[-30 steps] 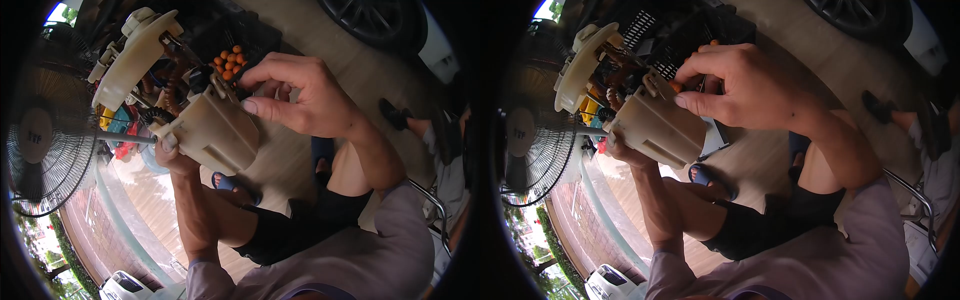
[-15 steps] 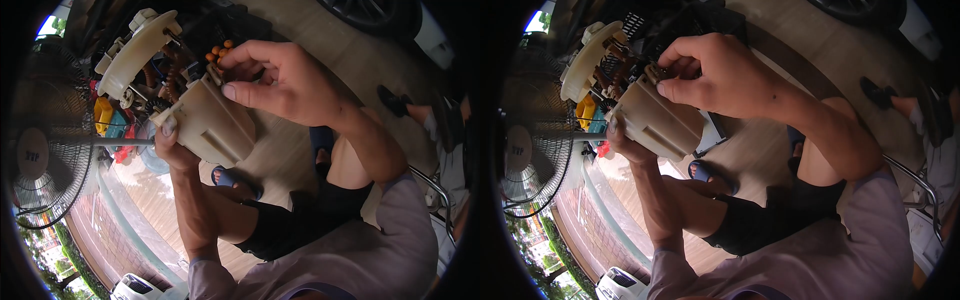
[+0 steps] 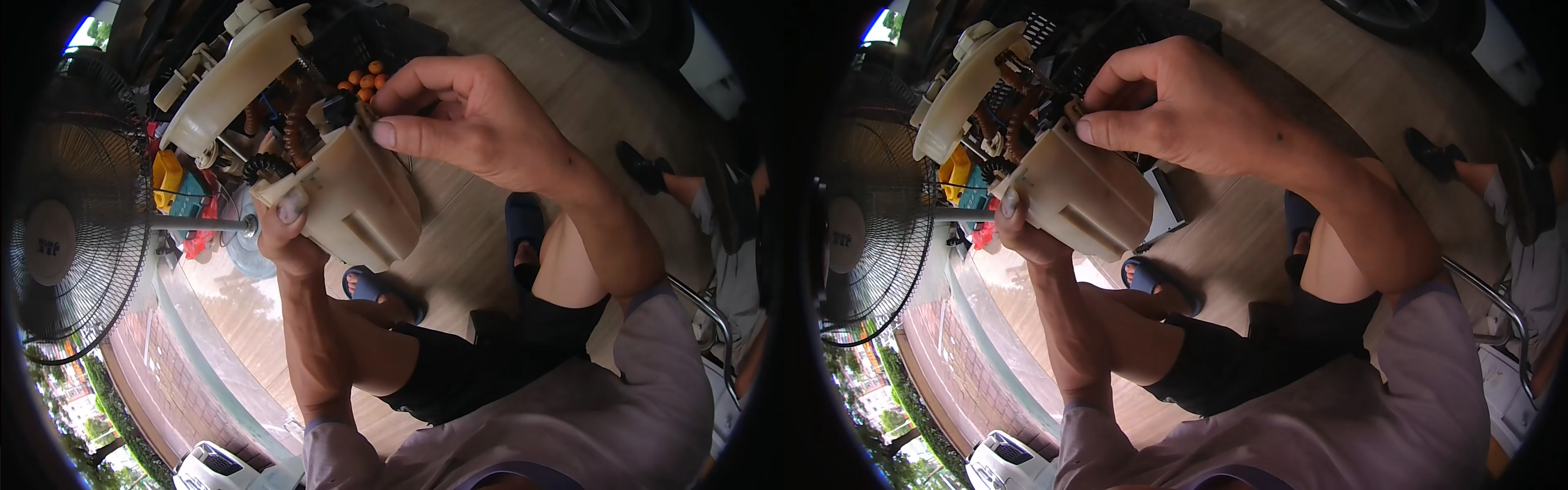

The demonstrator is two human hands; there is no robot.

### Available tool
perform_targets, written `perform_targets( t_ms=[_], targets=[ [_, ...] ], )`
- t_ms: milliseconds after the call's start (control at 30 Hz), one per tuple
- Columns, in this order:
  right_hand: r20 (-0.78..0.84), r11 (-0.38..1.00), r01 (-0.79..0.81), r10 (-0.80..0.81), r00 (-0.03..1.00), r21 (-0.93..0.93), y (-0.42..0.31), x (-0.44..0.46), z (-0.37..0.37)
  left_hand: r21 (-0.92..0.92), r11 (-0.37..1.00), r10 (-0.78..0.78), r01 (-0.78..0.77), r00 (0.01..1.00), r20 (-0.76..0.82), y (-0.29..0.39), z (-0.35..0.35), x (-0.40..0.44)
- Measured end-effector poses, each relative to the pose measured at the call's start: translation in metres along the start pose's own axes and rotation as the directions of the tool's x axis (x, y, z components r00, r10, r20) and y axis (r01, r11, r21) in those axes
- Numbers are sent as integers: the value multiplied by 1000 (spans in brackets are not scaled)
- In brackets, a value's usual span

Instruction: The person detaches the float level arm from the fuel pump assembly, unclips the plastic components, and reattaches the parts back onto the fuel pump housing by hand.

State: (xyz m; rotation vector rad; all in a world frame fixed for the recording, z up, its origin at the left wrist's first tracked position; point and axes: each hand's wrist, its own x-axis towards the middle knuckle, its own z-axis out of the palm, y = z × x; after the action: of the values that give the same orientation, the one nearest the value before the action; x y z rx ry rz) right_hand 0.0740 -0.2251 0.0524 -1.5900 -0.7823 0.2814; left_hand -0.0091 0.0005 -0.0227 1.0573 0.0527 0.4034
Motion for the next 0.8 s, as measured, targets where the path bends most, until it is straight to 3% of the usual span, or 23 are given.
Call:
perform_targets(
  t_ms=[167,267,367,467,533,733,800],
  targets=[
    [1,997,-10,10,1000,75,0,1,2,-58,996,-53,64,983,174,-3,-36,7],
    [-26,994,12,-9,1000,109,-1,1,3,-8,995,-97,100,979,176,-8,-53,9],
    [-42,991,2,4,999,136,-4,1,3,11,996,-93,93,973,213,-9,-55,8],
    [-34,990,-5,10,999,144,-4,1,2,213,977,-29,-7,986,165,-1,-25,-1],
    [-32,991,4,1,999,137,-2,1,2,196,980,-11,-26,982,188,7,-10,0],
    [-66,990,140,-138,988,25,4,-1,3,188,982,-19,-12,987,159,10,-1,-1],
    [-48,965,209,-219,975,-155,4,-2,1,121,992,-45,25,986,163,6,-13,1]
  ],
)
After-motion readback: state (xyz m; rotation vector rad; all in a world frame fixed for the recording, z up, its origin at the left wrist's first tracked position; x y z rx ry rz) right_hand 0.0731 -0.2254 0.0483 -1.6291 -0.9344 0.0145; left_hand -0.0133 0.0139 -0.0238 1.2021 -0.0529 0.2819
